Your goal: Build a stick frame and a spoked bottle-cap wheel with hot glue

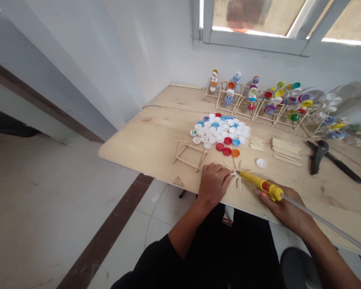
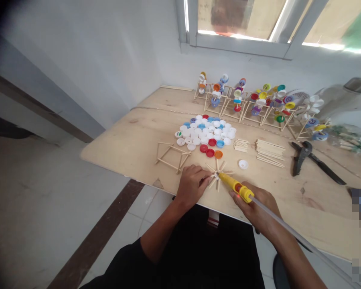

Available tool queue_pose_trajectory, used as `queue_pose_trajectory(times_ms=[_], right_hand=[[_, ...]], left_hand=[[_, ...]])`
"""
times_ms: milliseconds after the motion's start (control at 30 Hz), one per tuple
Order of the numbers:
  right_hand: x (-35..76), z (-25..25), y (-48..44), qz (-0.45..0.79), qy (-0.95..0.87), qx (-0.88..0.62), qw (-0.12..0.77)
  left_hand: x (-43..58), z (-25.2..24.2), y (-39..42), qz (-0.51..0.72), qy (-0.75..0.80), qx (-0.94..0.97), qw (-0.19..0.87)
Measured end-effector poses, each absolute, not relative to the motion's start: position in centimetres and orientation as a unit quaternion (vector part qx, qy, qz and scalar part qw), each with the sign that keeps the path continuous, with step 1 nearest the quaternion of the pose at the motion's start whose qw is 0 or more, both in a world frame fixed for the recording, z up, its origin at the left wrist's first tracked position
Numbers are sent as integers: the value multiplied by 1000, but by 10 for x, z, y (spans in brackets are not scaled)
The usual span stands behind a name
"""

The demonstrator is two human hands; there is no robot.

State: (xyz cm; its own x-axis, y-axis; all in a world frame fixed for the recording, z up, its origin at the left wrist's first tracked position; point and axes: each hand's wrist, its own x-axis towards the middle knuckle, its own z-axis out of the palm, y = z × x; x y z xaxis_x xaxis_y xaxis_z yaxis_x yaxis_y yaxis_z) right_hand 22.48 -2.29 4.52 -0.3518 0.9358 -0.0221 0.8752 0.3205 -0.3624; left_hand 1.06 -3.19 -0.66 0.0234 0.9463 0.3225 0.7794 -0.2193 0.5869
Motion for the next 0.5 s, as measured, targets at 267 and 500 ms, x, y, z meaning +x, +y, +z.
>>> queue_pose_trajectory(times_ms=[267,500], right_hand=[[228,48,-21,112,-805,-575,95],[233,49,-24,114,-805,-575,89]], left_hand=[[10,-9,-31,338,612,705,120],[11,-10,-31,341,612,702,128]])
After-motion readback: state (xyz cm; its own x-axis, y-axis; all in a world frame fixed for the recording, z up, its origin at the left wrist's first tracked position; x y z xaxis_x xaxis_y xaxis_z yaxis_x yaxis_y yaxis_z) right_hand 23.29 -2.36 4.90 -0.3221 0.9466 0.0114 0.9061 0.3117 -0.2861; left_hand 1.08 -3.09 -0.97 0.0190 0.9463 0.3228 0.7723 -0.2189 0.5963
